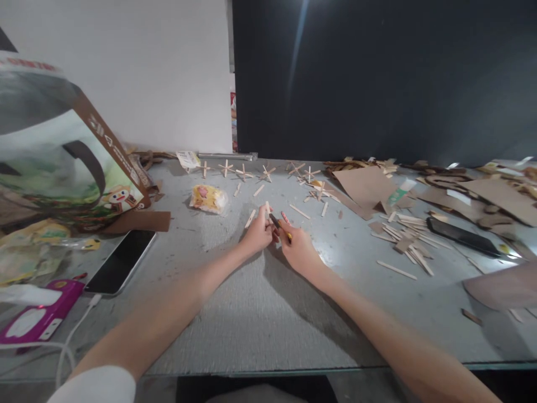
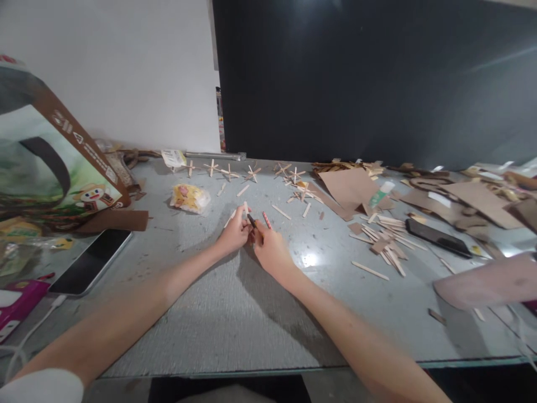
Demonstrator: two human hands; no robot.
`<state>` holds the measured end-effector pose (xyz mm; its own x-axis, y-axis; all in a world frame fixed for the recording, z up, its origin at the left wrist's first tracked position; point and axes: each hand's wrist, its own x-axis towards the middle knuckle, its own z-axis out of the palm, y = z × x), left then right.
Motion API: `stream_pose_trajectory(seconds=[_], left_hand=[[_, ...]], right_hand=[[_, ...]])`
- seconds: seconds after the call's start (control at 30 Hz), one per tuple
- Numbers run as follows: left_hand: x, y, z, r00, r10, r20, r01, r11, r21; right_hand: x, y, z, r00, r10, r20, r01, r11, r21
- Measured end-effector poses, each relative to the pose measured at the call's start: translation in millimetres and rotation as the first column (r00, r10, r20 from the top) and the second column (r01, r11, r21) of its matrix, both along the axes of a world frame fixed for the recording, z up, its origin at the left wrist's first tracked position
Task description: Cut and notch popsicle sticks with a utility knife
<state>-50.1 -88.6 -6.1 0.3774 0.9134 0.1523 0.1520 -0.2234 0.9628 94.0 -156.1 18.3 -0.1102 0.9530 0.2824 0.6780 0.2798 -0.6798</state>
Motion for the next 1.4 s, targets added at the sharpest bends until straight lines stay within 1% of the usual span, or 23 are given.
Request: stream_pose_trajectory(seconds=[0.13, 0.23, 0.47, 0.6, 0.73, 0.83, 0.9, 0.97, 1.13, 1.27, 1.4], left_hand=[[1, 1, -0.6, 0.999, -0.039, -0.009, 0.039, 0.999, 0.038], [1, 1, -0.6, 0.998, -0.058, -0.037, 0.06, 0.996, 0.068], [0, -1, -0.8, 0.995, -0.048, -0.085, 0.055, 0.995, 0.084], [0, -1, 1.0, 0.992, -0.052, -0.115, 0.063, 0.994, 0.092], [1, -4, 4.5, 0.992, -0.039, -0.123, 0.05, 0.995, 0.088], [2, -7, 6.7, 0.994, 0.001, -0.112, 0.01, 0.995, 0.102], [2, -9, 7.6, 0.996, 0.025, -0.084, -0.015, 0.993, 0.114], [1, -11, 7.9, 0.998, 0.025, -0.057, -0.018, 0.992, 0.129], [0, -9, 7.6, 0.997, -0.028, -0.07, 0.035, 0.994, 0.107], [1, -7, 7.5, 0.999, 0.007, -0.051, -0.002, 0.996, 0.088], [3, -7, 7.7, 0.999, 0.028, -0.022, -0.027, 0.998, 0.059]], right_hand=[[5, 2, 2.6, 1.0, 0.0, -0.029, 0.0, 1.0, 0.002], [11, 3, 4.8, 0.998, 0.005, -0.055, -0.006, 1.0, -0.028], [15, 6, 4.4, 0.995, 0.014, -0.096, -0.018, 0.999, -0.043], [21, 6, 12.5, 0.993, 0.016, -0.117, -0.027, 0.995, -0.092], [26, 5, 21.4, 0.99, 0.048, -0.131, -0.07, 0.983, -0.172], [23, 1, 20.8, 0.994, 0.045, -0.104, -0.057, 0.992, -0.113], [18, -3, 19.4, 0.998, 0.038, -0.059, -0.041, 0.997, -0.061], [15, -7, 19.1, 0.999, 0.033, -0.01, -0.033, 0.999, -0.038], [14, -12, 20.8, 0.999, 0.011, 0.05, -0.01, 1.0, -0.03], [14, -12, 18.5, 0.997, 0.01, 0.07, -0.006, 0.999, -0.054], [10, -15, 17.4, 0.996, -0.012, 0.09, 0.015, 0.999, -0.04]])
